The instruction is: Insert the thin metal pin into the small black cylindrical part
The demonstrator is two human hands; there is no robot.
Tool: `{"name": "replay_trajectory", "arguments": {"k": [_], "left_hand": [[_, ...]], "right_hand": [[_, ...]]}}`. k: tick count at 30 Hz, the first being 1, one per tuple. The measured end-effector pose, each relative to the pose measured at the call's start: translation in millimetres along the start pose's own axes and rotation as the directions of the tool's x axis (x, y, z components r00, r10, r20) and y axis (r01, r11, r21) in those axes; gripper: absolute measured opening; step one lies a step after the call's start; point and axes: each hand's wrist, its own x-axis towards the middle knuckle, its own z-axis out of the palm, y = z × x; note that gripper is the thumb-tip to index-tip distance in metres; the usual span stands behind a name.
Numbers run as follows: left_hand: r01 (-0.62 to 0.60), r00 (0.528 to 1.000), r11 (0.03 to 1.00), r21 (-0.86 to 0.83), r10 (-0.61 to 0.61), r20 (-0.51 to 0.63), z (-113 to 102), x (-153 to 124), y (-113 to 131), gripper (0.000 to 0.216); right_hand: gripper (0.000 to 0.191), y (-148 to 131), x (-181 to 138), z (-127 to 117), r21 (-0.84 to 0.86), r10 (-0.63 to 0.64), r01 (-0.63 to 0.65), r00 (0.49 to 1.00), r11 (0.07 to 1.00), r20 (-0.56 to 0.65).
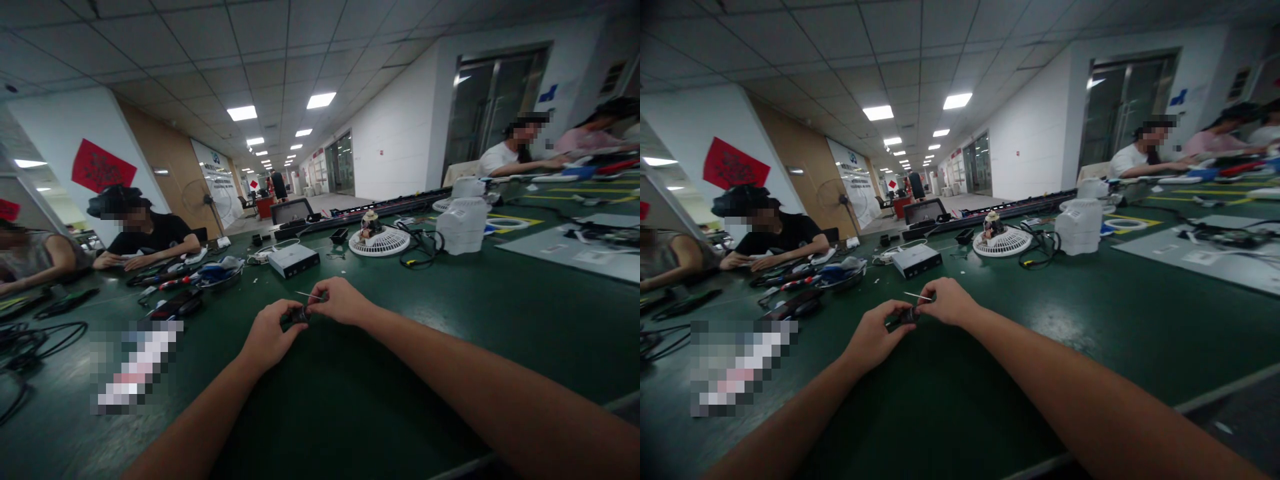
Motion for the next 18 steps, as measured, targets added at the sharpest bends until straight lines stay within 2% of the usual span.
{"name": "replay_trajectory", "arguments": {"k": [4, 9, 11, 14, 18], "left_hand": [[-0.063, 0.998, 0.998, 0.008, 0.063, 0.012, 0, -1, 1, 0.028], [-0.049, 0.999, 0.999, -0.010, 0.049, 0.007, -1, 1, 3, 0.028], [-0.040, 0.999, 0.999, -0.028, 0.040, -0.018, 0, 2, 2, 0.026], [0.014, 0.997, 1.000, -0.027, -0.016, -0.073, 4, 3, -1, 0.026], [0.168, 0.975, 0.986, 0.018, -0.163, -0.150, 4, 5, -7, 0.026]], "right_hand": [[0.018, 2, 0, 4, 0.212, 0.110, -0.155, 0.972, 0.965, 0.210], [0.024, -2, 1, 7, 0.305, 0.205, -0.243, 0.967, 0.921, 0.150], [0.023, -1, 2, 7, 0.344, 0.203, -0.250, 0.965, 0.905, 0.167], [0.020, 4, 4, 2, 0.316, 0.127, -0.179, 0.975, 0.932, 0.180], [0.015, 10, 4, -11, -0.015, -0.057, 0.058, 0.998, 0.998, 0.035]]}}
